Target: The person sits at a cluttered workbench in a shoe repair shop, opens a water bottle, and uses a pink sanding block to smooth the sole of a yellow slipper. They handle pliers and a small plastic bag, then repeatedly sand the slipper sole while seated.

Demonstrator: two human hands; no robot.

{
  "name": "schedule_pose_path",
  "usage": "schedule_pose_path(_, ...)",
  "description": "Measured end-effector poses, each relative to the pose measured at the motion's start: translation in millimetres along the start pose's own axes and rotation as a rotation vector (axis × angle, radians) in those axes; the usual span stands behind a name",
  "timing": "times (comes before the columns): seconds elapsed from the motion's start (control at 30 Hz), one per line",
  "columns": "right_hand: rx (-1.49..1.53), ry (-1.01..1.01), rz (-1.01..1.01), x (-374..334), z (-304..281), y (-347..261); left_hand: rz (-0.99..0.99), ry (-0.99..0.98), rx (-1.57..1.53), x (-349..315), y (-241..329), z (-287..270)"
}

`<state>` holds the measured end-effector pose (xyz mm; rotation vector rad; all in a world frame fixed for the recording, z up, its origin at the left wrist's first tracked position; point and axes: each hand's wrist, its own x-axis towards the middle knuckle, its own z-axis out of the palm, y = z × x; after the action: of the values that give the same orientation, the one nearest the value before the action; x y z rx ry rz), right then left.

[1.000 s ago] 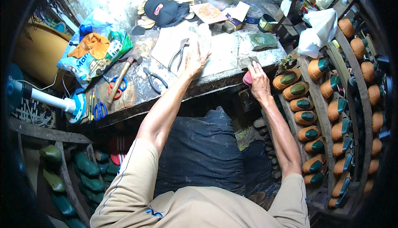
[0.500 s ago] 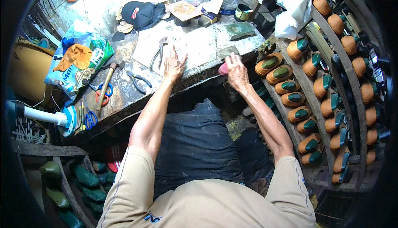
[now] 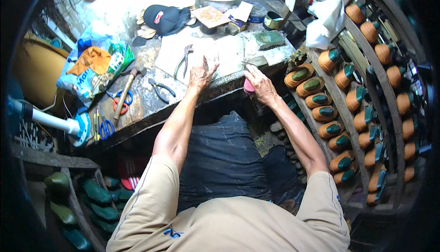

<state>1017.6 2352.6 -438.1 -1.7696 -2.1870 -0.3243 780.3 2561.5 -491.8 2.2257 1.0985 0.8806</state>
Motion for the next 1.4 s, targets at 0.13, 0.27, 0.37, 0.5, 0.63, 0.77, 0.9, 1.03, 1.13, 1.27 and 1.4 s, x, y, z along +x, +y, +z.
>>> schedule_pose_path(0.13,-0.257,-0.006,0.331,0.6,6.1,-4.9,-0.043,-0.09,0.019,3.5,1.5,-0.2)
schedule_pose_path(0.27,-0.19,-0.034,0.077,-0.6,7.9,-10.5,0.013,-0.05,0.004,-0.1,1.7,-1.1)
schedule_pose_path(0.37,-0.126,-0.027,0.303,-0.9,1.8,-12.3,0.058,-0.035,0.011,-2.8,3.2,-1.9)
schedule_pose_path(0.5,-0.081,-0.009,0.192,3.0,-6.7,-12.5,0.086,-0.031,-0.014,-4.7,6.6,-1.2)
schedule_pose_path(0.63,0.014,-0.004,0.059,9.3,-6.6,-13.8,0.084,-0.022,0.001,-5.2,9.5,-1.1)
schedule_pose_path(0.77,0.043,0.033,0.339,9.0,-2.6,-9.1,0.088,-0.016,-0.006,-4.2,10.5,-4.0)
schedule_pose_path(0.9,0.089,-0.014,0.082,2.3,0.2,0.0,0.049,-0.066,0.051,-2.8,14.3,-6.5)
schedule_pose_path(1.03,-0.015,0.032,0.19,-1.9,2.7,3.5,0.071,-0.039,0.064,-5.9,18.2,-6.6)
schedule_pose_path(1.13,0.077,0.001,0.084,-1.0,3.9,3.4,0.081,-0.046,0.065,-7.9,17.6,-6.5)
schedule_pose_path(1.27,-0.093,-0.016,0.064,2.4,1.6,6.6,0.097,-0.041,0.075,-3.1,16.2,-4.9)
schedule_pose_path(1.4,-0.08,-0.003,0.236,-0.4,-2.2,10.3,0.135,0.003,0.087,-3.0,13.4,-1.5)
